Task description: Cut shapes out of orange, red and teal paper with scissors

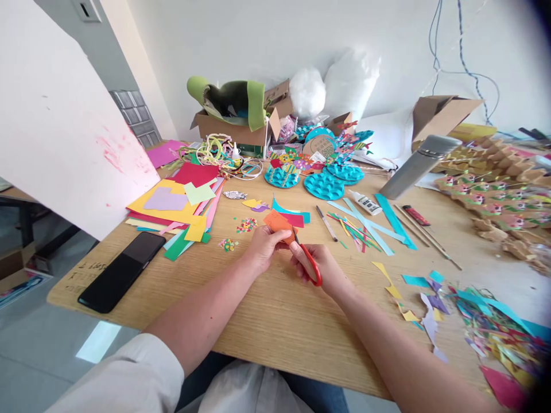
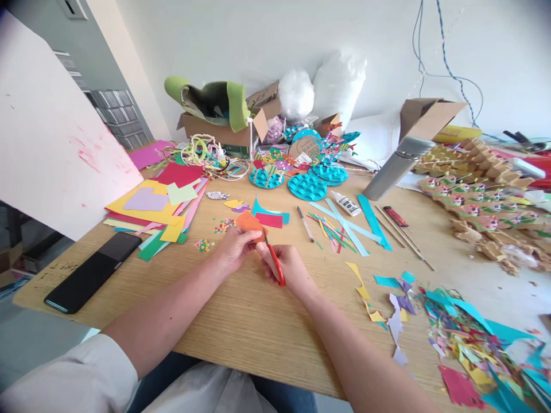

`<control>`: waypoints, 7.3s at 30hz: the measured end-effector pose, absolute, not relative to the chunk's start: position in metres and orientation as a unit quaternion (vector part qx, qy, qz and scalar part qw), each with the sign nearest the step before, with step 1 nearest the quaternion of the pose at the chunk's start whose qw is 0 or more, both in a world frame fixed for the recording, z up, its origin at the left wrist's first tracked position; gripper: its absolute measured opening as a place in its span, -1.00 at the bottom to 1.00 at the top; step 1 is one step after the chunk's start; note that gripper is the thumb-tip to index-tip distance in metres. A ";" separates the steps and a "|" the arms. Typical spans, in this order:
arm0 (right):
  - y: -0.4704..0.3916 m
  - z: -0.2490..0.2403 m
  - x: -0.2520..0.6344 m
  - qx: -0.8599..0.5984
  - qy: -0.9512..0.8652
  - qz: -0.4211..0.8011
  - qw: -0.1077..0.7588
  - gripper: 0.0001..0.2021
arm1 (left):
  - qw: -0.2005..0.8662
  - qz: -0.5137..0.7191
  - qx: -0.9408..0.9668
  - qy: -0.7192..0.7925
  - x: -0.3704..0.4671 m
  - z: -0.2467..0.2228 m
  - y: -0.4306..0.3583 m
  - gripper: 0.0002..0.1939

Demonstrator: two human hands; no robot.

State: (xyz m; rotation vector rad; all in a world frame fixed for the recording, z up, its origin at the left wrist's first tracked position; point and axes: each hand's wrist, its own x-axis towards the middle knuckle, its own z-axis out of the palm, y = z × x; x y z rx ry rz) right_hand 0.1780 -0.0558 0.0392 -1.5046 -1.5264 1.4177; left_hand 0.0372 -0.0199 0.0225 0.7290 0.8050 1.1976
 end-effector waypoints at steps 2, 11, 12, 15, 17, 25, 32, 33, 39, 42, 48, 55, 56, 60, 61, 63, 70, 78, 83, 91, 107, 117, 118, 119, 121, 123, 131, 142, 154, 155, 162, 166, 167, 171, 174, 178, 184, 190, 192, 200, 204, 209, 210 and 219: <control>-0.056 0.039 0.178 -0.562 -0.570 0.529 0.282 -0.34 | 0.689 0.536 0.329 0.361 0.037 0.023 -0.020 -0.76; -0.056 0.038 0.180 -0.557 -0.574 0.527 0.287 -0.41 | 0.687 0.534 0.336 0.360 0.037 0.024 -0.020 -0.76; -0.056 0.038 0.180 -0.556 -0.576 0.526 0.287 -0.41 | 0.687 0.534 0.336 0.361 0.036 0.024 -0.020 -0.75; -0.056 0.040 0.179 -0.555 -0.579 0.525 0.285 -0.41 | 0.685 0.533 0.337 0.365 0.036 0.024 -0.020 -0.75; -0.057 0.041 0.179 -0.554 -0.578 0.527 0.285 -0.41 | 0.685 0.533 0.336 0.367 0.036 0.024 -0.021 -0.76; -0.058 0.042 0.178 -0.553 -0.577 0.528 0.288 -0.40 | 0.692 0.527 0.337 0.360 0.037 0.024 -0.021 -0.78; -0.056 0.041 0.179 -0.550 -0.583 0.524 0.287 -0.41 | 0.693 0.522 0.341 0.361 0.036 0.024 -0.020 -0.77; -0.056 0.041 0.179 -0.551 -0.583 0.524 0.287 -0.41 | 0.694 0.522 0.341 0.361 0.036 0.024 -0.021 -0.78; -0.057 0.042 0.178 -0.557 -0.577 0.524 0.288 -0.41 | 0.696 0.521 0.341 0.357 0.036 0.024 -0.021 -0.77; -0.057 0.043 0.178 -0.560 -0.574 0.523 0.290 -0.41 | 0.695 0.523 0.339 0.357 0.036 0.024 -0.021 -0.78; -0.056 0.040 0.178 -0.563 -0.573 0.522 0.288 -0.40 | 0.699 0.525 0.331 0.356 0.036 0.023 -0.020 -0.76; -0.056 0.040 0.177 -0.562 -0.569 0.522 0.296 -0.37 | 0.703 0.527 0.324 0.352 0.037 0.023 -0.020 -0.74; -0.056 0.040 0.177 -0.562 -0.569 0.522 0.296 -0.37 | 0.703 0.528 0.322 0.352 0.037 0.024 -0.020 -0.74; -0.056 0.039 0.178 -0.561 -0.572 0.524 0.291 -0.36 | 0.697 0.538 0.313 0.357 0.036 0.024 -0.020 -0.74; -0.056 0.039 0.178 -0.561 -0.572 0.524 0.289 -0.37 | 0.695 0.539 0.313 0.358 0.036 0.024 -0.020 -0.75; -0.056 0.038 0.178 -0.563 -0.572 0.524 0.285 -0.37 | 0.694 0.538 0.315 0.360 0.036 0.024 -0.019 -0.76; -0.055 0.039 0.179 -0.558 -0.579 0.526 0.275 -0.38 | 0.693 0.531 0.332 0.357 0.035 0.025 -0.019 -0.78; -0.055 0.039 0.178 -0.564 -0.579 0.522 0.270 -0.37 | 0.691 0.527 0.336 0.364 0.034 0.025 -0.019 -0.75; -0.056 0.041 0.178 -0.569 -0.579 0.517 0.269 -0.37 | 0.689 0.528 0.334 0.367 0.035 0.024 -0.018 -0.76; -0.056 0.041 0.177 -0.568 -0.573 0.524 0.272 -0.36 | 0.693 0.526 0.338 0.360 0.035 0.025 -0.019 -0.78; -0.058 0.043 0.177 -0.565 -0.580 0.515 0.281 -0.38 | 0.697 0.516 0.343 0.361 0.035 0.023 -0.020 -0.77; -0.056 0.039 0.179 -0.562 -0.578 0.522 0.278 -0.39 | 0.700 0.514 0.335 0.366 0.035 0.024 -0.020 -0.78; -0.056 0.038 0.179 -0.561 -0.579 0.523 0.278 -0.39 | 0.700 0.515 0.334 0.365 0.035 0.024 -0.019 -0.79; -0.056 0.038 0.180 -0.562 -0.579 0.522 0.278 -0.39 | 0.701 0.515 0.333 0.364 0.035 0.024 -0.019 -0.79; -0.055 0.038 0.179 -0.563 -0.578 0.520 0.281 -0.38 | 0.701 0.518 0.332 0.361 0.035 0.023 -0.019 -0.79; -0.056 0.039 0.179 -0.564 -0.576 0.519 0.283 -0.38 | 0.700 0.520 0.332 0.360 0.035 0.023 -0.020 -0.78; -0.056 0.040 0.179 -0.559 -0.582 0.523 0.274 -0.40 | 0.696 0.514 0.344 0.366 0.035 0.024 -0.019 -0.75; -0.058 0.043 0.179 -0.563 -0.585 0.516 0.274 -0.39 | 0.698 0.510 0.351 0.360 0.035 0.022 -0.019 -0.76; -0.056 0.040 0.180 -0.563 -0.584 0.517 0.273 -0.40 | 0.697 0.508 0.352 0.364 0.035 0.023 -0.019 -0.74; -0.057 0.041 0.180 -0.563 -0.583 0.518 0.274 -0.40 | 0.696 0.508 0.352 0.364 0.035 0.023 -0.019 -0.74; -0.057 0.042 0.181 -0.549 -0.583 0.530 0.279 -0.41 | 0.705 0.491 0.375 0.348 0.033 0.024 -0.020 -0.76; -0.057 0.043 0.182 -0.540 -0.588 0.535 0.277 -0.41 | 0.703 0.491 0.378 0.348 0.032 0.027 -0.020 -0.76; -0.057 0.043 0.182 -0.537 -0.589 0.536 0.277 -0.41 | 0.703 0.491 0.378 0.349 0.032 0.028 -0.020 -0.76; -0.056 0.044 0.182 -0.533 -0.595 0.535 0.275 -0.41 | 0.701 0.492 0.374 0.356 0.031 0.029 -0.019 -0.75; -0.057 0.045 0.183 -0.539 -0.598 0.528 0.269 -0.39 | 0.701 0.487 0.379 0.358 0.031 0.028 -0.018 -0.75; -0.057 0.046 0.183 -0.539 -0.606 0.521 0.266 -0.39 | 0.700 0.484 0.386 0.355 0.031 0.028 -0.018 -0.76; -0.056 0.043 0.184 -0.541 -0.605 0.520 0.265 -0.39 | 0.701 0.487 0.380 0.357 0.031 0.027 -0.018 -0.77; -0.054 0.044 0.182 -0.550 -0.594 0.522 0.268 -0.39 | 0.705 0.489 0.369 0.359 0.032 0.025 -0.018 -0.77; -0.055 0.045 0.182 -0.557 -0.587 0.521 0.271 -0.39 | 0.705 0.489 0.371 0.356 0.032 0.025 -0.018 -0.77; -0.055 0.044 0.183 -0.553 -0.574 0.540 0.270 -0.40 | 0.702 0.505 0.350 0.361 0.031 0.030 -0.019 -0.73; -0.055 0.042 0.183 -0.549 -0.571 0.548 0.267 -0.42 | 0.701 0.511 0.344 0.359 0.032 0.032 -0.019 -0.73; -0.056 0.042 0.183 -0.537 -0.572 0.554 0.277 -0.41 | 0.705 0.505 0.349 0.357 0.032 0.033 -0.021 -0.74; -0.056 0.042 0.183 -0.537 -0.571 0.555 0.278 -0.41 | 0.706 0.504 0.348 0.356 0.031 0.033 -0.021 -0.74; -0.055 0.040 0.182 -0.537 -0.568 0.560 0.275 -0.31 | 0.713 0.502 0.327 0.364 0.033 0.027 -0.018 -0.71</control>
